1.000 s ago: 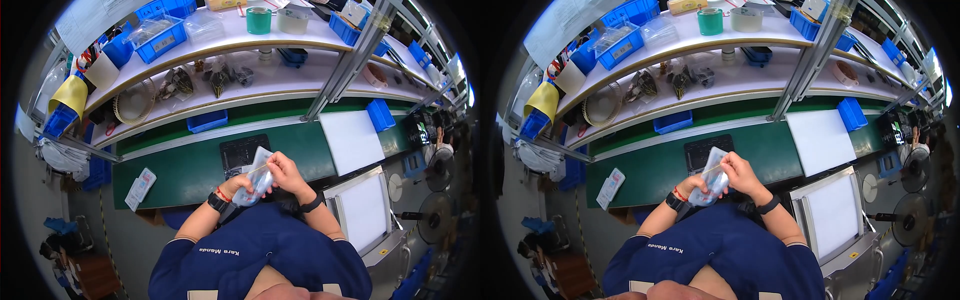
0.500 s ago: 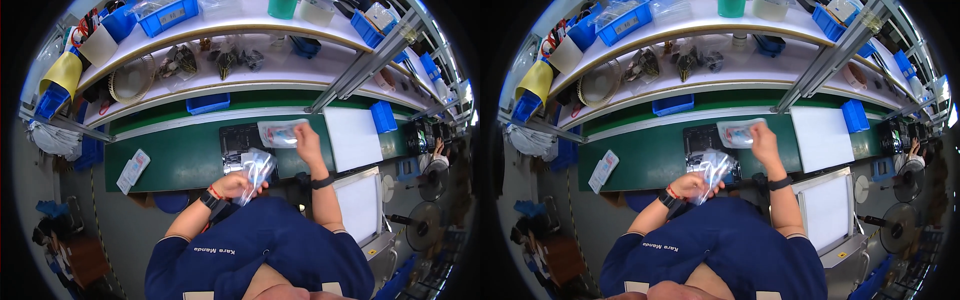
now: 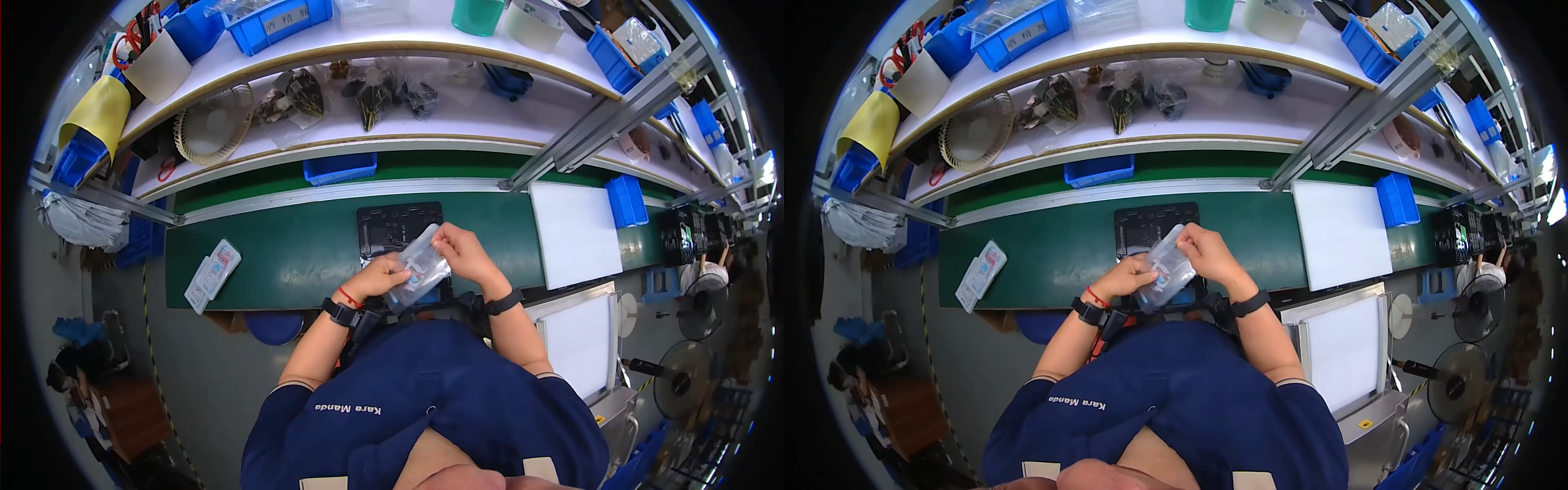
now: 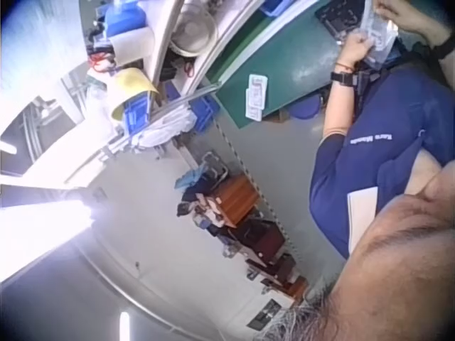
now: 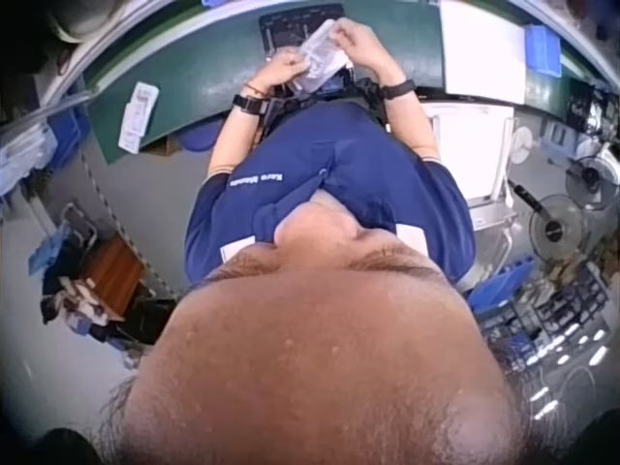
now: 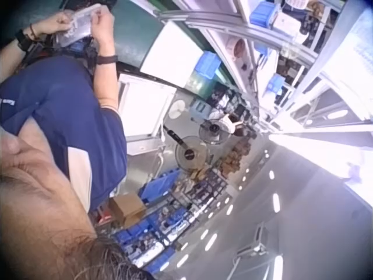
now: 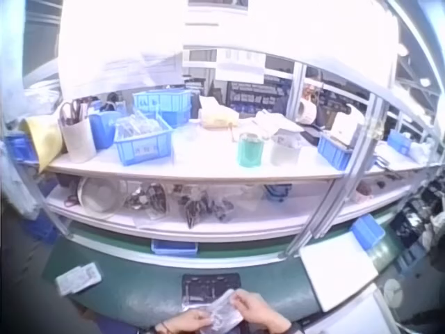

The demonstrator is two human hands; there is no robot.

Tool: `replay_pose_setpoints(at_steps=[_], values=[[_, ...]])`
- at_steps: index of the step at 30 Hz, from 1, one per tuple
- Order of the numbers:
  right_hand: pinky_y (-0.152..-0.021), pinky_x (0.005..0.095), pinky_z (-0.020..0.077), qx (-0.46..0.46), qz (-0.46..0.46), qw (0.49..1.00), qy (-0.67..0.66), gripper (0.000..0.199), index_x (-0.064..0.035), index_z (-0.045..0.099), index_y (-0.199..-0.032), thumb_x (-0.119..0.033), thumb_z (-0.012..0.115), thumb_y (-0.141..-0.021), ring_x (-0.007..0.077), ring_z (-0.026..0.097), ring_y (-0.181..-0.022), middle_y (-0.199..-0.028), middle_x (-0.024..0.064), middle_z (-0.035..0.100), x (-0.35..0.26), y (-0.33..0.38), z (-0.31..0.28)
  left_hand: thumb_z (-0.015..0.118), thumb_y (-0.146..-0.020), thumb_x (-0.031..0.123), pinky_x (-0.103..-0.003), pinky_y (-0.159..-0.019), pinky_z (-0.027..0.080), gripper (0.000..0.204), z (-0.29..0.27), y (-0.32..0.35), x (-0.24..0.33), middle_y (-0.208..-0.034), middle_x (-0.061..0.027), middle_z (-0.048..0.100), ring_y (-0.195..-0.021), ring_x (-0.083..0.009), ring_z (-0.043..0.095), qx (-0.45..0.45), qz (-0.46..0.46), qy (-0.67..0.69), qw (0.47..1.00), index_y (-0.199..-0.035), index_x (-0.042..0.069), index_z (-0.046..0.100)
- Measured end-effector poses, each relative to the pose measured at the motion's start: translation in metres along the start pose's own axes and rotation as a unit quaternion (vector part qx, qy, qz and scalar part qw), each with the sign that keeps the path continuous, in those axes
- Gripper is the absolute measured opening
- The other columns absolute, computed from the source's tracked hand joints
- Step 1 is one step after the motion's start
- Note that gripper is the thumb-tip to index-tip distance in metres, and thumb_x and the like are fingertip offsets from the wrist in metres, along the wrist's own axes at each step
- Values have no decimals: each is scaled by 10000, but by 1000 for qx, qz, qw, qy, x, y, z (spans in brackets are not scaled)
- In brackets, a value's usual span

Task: The recorder prepares foam packaging and then inserts electronic assemblies into protective bags and trays.

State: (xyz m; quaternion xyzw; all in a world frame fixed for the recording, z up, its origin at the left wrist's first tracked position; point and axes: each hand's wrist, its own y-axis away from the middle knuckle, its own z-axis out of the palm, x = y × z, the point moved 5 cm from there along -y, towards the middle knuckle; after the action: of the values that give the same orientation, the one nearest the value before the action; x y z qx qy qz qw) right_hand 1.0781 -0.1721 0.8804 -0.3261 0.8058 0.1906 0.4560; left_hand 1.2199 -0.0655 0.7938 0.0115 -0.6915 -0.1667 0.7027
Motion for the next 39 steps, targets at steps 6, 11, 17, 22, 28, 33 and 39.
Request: replay_pose_setpoints(at_steps=[6, 11, 17, 22, 28, 33, 39], values=[[-559, 236, 414, 13, 50, 999, -7, 56, -15, 556, -807, -70, 546, -816, 86, 491, -613, -668, 6, 543, 53, -6, -22, 580, -838, 131, -243, -528, 404, 154, 4, 29, 22, -604, -20, 525, -584, -74, 485, -6, 51, -101, 994, -826, -15, 626], [-540, 247, 421, 199, 186, 959, -82, 69, -21, 568, -785, -86, 563, -809, 131, 519, -595, -660, 17, 530, 131, 11, -132, 579, -831, 91, -235, -519, 405, 145, -42, 95, -6, -648, -14, 582, -578, -69, 490, 164, -97, 8, 982, -777, -34, 626], [-627, 257, 438, 227, 2, 967, 118, 89, 0, 588, -810, -54, 629, -751, 195, 561, -773, -769, 67, 565, 103, -18, -96, 558, -842, 74, -230, -509, 421, 138, -85, 131, -61, -722, -17, 609, -589, -63, 521, 326, -111, 82, 935, -863, -45, 624], [-605, 293, 464, 263, 38, 964, -26, 134, 0, 619, -768, -133, 619, -757, 195, 593, -631, -671, 96, 612, 68, -97, -84, 541, -832, 19, -239, -639, 481, 187, -82, 137, -76, -864, -59, 617, -755, -114, 575, 342, -103, 164, 920, -1003, -44, 582], [-762, 373, 458, 341, 69, 916, 200, 390, 31, 589, -1023, -242, 655, -751, 342, 591, -900, -993, 225, 606, 83, -185, -126, 542, -765, -89, -258, -749, 478, 754, -74, 139, -41, -1185, -141, 482, -977, -178, 521, 407, 74, 140, 900, -1393, 67, 153], [-683, 275, 475, 223, -28, 972, -65, 401, 13, 533, -1106, -184, 662, -783, 147, 583, -759, -940, 114, 607, 25, -139, -58, 526, -790, -93, -286, -761, 486, 891, -69, 147, -32, -1145, -168, 517, -930, -171, 559, 381, 94, 281, 876, -1406, 131, -77], [-640, 252, 478, -255, 148, 926, -236, 415, -9, 517, -1114, -286, 622, -824, 134, 585, -789, -920, 60, 613, -12, -25, 115, 540, -796, -76, -294, -831, 458, 794, -59, 123, 8, -1165, -154, 506, -989, -170, 547, 342, 160, 296, 878, -1393, 5, 23]])
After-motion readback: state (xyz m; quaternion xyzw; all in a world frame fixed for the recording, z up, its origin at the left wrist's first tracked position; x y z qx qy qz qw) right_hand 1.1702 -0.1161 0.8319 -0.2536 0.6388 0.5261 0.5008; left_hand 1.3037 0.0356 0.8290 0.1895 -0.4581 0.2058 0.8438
